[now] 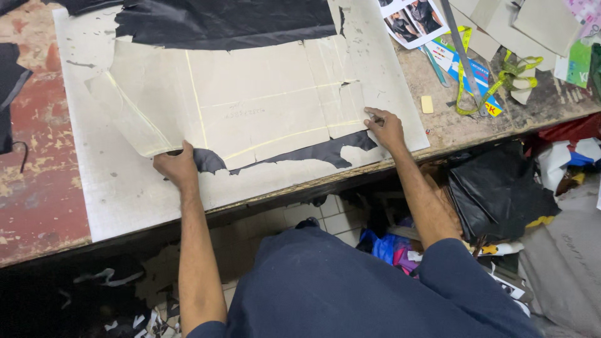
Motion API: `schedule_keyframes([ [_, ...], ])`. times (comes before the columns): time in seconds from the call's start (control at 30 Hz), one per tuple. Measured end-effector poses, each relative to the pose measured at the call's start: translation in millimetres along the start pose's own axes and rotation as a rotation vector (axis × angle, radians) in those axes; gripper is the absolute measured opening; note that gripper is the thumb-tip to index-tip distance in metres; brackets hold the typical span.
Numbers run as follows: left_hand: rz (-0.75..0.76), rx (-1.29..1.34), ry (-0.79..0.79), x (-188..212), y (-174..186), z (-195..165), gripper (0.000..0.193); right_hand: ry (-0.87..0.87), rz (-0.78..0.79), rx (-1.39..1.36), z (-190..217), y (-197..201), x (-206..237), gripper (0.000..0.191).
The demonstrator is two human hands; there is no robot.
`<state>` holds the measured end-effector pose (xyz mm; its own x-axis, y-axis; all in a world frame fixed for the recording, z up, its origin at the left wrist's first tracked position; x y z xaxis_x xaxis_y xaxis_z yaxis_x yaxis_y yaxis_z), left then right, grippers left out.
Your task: The person marks a black fabric piece with a pen and ruler, then cuts along the marked lines. They remove the cut pieces and place a cardboard template on the remaining fabric to prepare for the next cut.
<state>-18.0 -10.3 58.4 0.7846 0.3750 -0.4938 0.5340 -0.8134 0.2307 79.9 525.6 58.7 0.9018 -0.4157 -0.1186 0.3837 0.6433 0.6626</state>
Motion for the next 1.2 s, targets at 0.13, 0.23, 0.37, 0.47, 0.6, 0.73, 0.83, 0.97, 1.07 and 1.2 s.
schedule_keyframes([
  [0.13,-0.036,-0.048,-0.071,2.0,1.1,-2.3,0.032,-0.032,-0.009,0.029,-3.7,-0.5,0.7,0.039],
  [0.23,-0.019,-0.058,-0.027,2.6,-0.7,2.7,0.030,-0.049,-0.012,0.041,-7.7,-0.8,0.5,0.039],
  [0.37,0.000,-0.043,0.044,3.8,-2.2,8.2,0.029,-0.042,0.002,0.036,-13.1,-2.3,-1.3,0.039],
  [0.47,0.010,-0.028,0.034,3.7,-3.9,6.6,0.029,-0.051,0.007,0.021,-18.6,-3.3,-1.7,0.039],
  [0.6,-0.002,-0.035,0.037,4.1,-5.5,10.6,0.027,-0.043,0.018,0.060,-23.8,-5.2,-0.4,0.038],
  [0.73,0.010,-0.034,0.014,5.1,-9.3,16.3,0.027,0.075,0.081,0.261,-15.7,-8.2,-3.0,0.045],
  [0.83,0.002,-0.063,-0.005,5.3,-10.9,20.5,0.029,0.085,0.173,0.352,-16.4,-11.7,-13.2,0.058],
  [0.97,-0.001,-0.053,-0.024,5.9,-15.7,29.9,0.032,-0.063,0.246,0.267,-30.5,-13.7,-27.9,0.075],
  [1.07,0.008,-0.032,0.047,7.9,-21.3,44.8,0.032,-0.175,0.051,0.101,-38.5,-4.5,-25.3,0.068],
  [1.2,0.017,0.036,0.127,10.7,-29.7,59.3,0.033,0.140,-0.182,0.293,-2.4,-10.9,1.7,0.024],
])
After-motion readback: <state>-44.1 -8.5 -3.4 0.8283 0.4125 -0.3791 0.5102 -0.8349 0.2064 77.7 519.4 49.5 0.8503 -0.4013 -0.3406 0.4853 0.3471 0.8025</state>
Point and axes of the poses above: each hand's wrist, its own x-axis away from the middle knuckle, its own y-axis out of the back of the hand, z = x × y, the point moved 9 cm from there along -x, towards the middle knuckle, and after that the axes turned 3 degrees about -y, right-handed, at the moved point
